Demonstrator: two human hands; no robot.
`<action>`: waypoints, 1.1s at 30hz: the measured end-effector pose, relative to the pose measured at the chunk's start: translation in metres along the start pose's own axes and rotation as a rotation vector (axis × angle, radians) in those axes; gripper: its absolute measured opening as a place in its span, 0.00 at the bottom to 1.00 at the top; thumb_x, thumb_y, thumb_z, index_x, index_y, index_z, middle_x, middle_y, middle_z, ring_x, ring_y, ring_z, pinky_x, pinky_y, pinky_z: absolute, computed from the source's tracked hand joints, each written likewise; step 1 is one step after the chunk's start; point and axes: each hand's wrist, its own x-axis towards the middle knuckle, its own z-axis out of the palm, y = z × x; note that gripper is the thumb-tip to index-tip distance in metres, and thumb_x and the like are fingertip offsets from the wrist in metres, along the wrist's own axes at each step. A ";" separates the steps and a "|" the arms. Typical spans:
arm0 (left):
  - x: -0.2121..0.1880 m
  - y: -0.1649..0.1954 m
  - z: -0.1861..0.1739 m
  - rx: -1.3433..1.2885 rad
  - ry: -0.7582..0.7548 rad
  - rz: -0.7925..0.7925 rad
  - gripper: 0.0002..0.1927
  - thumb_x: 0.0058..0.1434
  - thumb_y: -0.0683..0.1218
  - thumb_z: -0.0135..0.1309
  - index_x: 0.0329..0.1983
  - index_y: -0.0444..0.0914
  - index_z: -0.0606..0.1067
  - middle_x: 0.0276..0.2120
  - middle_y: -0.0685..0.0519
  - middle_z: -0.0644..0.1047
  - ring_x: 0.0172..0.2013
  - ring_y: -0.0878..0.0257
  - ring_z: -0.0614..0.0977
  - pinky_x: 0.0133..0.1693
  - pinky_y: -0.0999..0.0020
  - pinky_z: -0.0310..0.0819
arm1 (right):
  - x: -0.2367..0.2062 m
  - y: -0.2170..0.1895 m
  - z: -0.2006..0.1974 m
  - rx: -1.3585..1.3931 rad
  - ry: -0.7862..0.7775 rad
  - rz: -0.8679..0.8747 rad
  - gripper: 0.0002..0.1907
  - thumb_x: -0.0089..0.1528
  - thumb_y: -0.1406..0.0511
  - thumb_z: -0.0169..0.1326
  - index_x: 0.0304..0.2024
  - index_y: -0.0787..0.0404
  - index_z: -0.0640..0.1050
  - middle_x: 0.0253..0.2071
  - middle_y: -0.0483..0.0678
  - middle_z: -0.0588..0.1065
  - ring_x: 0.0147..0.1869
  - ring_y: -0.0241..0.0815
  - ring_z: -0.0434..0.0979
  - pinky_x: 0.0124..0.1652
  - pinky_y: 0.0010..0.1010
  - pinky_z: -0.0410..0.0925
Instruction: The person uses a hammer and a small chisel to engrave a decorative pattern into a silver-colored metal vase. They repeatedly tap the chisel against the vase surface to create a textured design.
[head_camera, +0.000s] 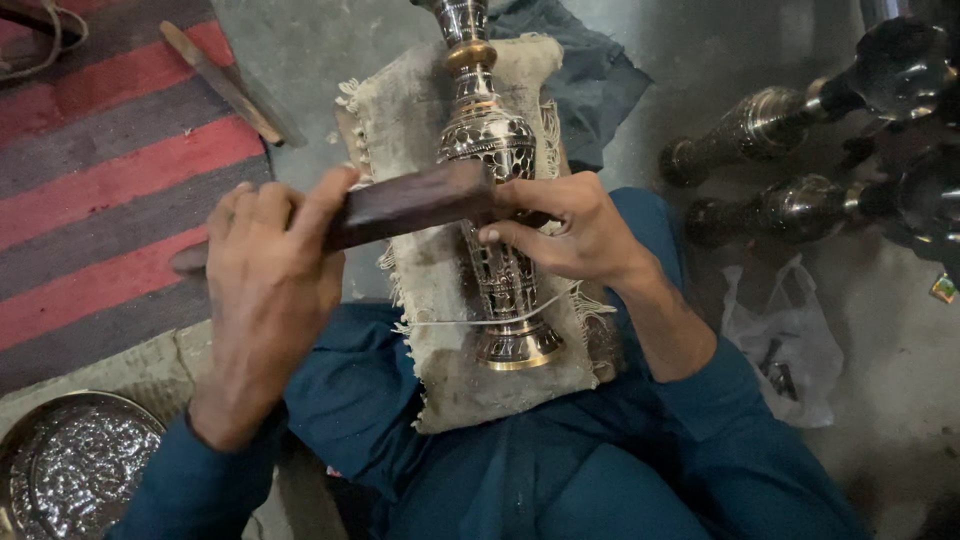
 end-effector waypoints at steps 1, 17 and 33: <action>0.000 0.000 0.000 -0.215 -0.014 -0.105 0.33 0.58 0.39 0.63 0.66 0.45 0.65 0.40 0.44 0.75 0.44 0.46 0.80 0.52 0.48 0.74 | 0.000 0.000 0.000 0.003 0.009 -0.025 0.13 0.62 0.70 0.65 0.50 0.63 0.82 0.39 0.48 0.84 0.38 0.36 0.86 0.38 0.26 0.78; 0.002 -0.006 0.002 -0.248 -0.056 -0.138 0.35 0.57 0.37 0.61 0.68 0.47 0.67 0.46 0.45 0.75 0.50 0.46 0.79 0.52 0.51 0.73 | -0.001 0.001 0.001 0.050 0.022 0.006 0.16 0.63 0.69 0.63 0.54 0.64 0.80 0.40 0.48 0.84 0.39 0.36 0.87 0.40 0.26 0.79; 0.001 -0.002 0.005 -0.646 -0.103 -0.385 0.37 0.58 0.36 0.53 0.71 0.44 0.59 0.42 0.43 0.76 0.42 0.45 0.83 0.41 0.51 0.74 | -0.004 -0.015 0.014 0.195 0.179 0.169 0.14 0.64 0.74 0.61 0.53 0.67 0.80 0.45 0.51 0.83 0.47 0.36 0.86 0.47 0.24 0.79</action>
